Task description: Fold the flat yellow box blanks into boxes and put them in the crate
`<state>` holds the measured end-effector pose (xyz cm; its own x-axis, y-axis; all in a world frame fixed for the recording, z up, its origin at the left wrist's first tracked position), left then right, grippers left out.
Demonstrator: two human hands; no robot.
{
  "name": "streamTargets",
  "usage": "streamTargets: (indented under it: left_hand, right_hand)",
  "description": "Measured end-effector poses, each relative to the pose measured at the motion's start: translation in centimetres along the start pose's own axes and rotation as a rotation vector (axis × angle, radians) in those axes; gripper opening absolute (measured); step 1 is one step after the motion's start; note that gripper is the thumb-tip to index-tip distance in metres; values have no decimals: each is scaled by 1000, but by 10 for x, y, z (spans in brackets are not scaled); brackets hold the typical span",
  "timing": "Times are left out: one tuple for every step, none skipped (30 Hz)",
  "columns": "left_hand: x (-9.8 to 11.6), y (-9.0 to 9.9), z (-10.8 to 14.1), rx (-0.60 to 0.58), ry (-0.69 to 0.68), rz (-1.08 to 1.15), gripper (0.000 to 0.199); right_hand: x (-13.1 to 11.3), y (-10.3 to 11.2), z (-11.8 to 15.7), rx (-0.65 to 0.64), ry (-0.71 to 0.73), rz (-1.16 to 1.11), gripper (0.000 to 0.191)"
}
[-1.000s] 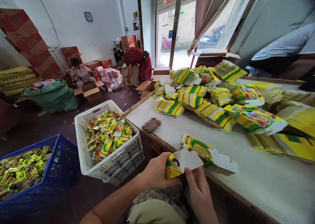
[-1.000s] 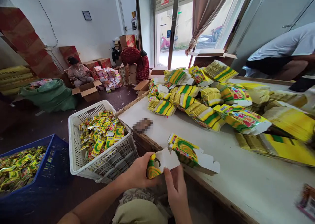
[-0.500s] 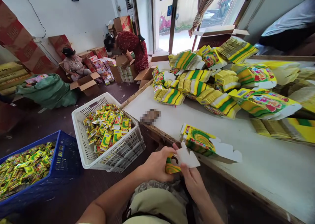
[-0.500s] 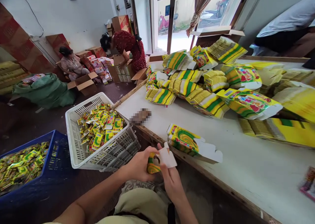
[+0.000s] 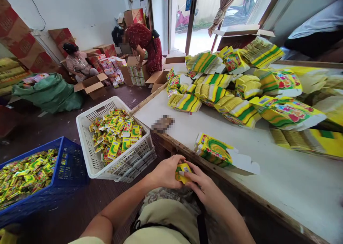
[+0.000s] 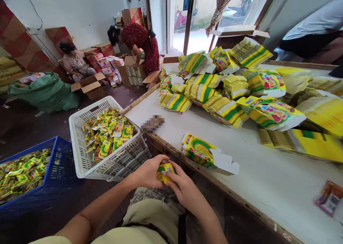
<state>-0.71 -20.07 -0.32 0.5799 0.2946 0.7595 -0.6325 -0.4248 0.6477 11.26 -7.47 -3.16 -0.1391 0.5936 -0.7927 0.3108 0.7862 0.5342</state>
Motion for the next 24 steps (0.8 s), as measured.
streamTargets:
  left_hand:
    - [-1, -1, 0, -8, 9, -15, 81]
    - [-2, -3, -1, -15, 13, -28, 82]
    - [-2, -4, -1, -19, 9, -34, 82]
    - [-1, -5, -2, -23, -1, -34, 82]
    - [0, -5, -3, -24, -17, -30, 82]
    - [1, -4, -4, -24, -33, -27, 80]
    - [1, -3, -5, -21, -41, -30, 78]
    - [0, -2, -6, -16, -35, -38, 76]
    - [-2, 0, -7, -16, -28, -44, 74]
    - [-4, 1, -8, -16, -24, -47, 71]
    - [-7, 2, -8, -19, -15, -46, 69]
    - [-8, 3, -7, -28, -6, -39, 66]
    - [-10, 4, -6, -44, 3, -32, 64]
    - [-11, 4, -4, -65, 13, -26, 62]
    - [-12, 3, -1, -88, 23, -28, 61]
    - [-13, 2, 1, -109, 29, -37, 61]
    - [-14, 1, 3, -124, 29, -54, 61]
    - [-14, 1, 6, -128, 23, -76, 62]
    - [-14, 0, 7, -119, 13, -100, 64]
    - [-14, -1, 9, -104, -1, -124, 66]
    - [-14, -1, 10, -88, -15, -147, 68]
    - [-13, -2, 11, -75, -28, -165, 70]
    - [-13, -2, 13, -68, -37, -176, 72]
    - [-13, -3, 14, -65, -43, -180, 73]
  right_hand:
    - [0, 0, -1, -18, -24, 1, 26]
    - [-1, 0, -3, -19, -45, -4, 25]
    - [-2, -1, -4, -10, -66, -11, 24]
    - [-4, -2, -6, 5, -86, -18, 23]
    - [-6, -3, -8, 26, -100, -29, 21]
    - [-7, -4, -10, 33, -110, -35, 21]
    - [-7, -6, -12, 44, -118, -40, 21]
    - [-7, -6, -14, 51, -120, -41, 22]
    - [-6, -6, -16, 53, -114, -43, 21]
    - [-5, -5, -18, 42, -102, -48, 19]
    - [-4, -3, -19, 23, -88, -56, 18]
    - [-4, -1, -20, -6, -76, -64, 16]
    - [-4, 0, -19, -43, -66, -72, 16]
    - [-3, 1, -19, -83, -62, -78, 15]
    - [-3, 1, -17, -124, -61, -84, 15]
    - [-2, 0, -16, -164, -64, -89, 14]
    - [-2, -2, -14, -192, -67, -94, 13]
    - [-1, -5, -12, -200, -73, -99, 13]
    - [-1, -9, -11, -184, -83, -101, 12]
    - [-1, -13, -10, -143, -98, -100, 12]
    - [-2, -17, -9, -82, -115, -100, 13]
    - [-3, -21, -9, -8, -140, -103, 16]
    - [-4, -25, -8, 65, -170, -109, 21]
    - [-6, -29, -8, 133, -202, -116, 27]
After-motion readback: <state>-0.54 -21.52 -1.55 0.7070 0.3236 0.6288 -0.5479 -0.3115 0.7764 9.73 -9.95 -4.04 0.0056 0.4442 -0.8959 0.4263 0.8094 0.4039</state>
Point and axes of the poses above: each hand's wrist, its own z-axis away from the middle knuckle, its own y-axis out of the back of the hand, x = y × z, the point moved 3 cm from there along -z, towards the middle knuckle, and after that the axes turned 9 degrees about x, right-handed, at the moved point
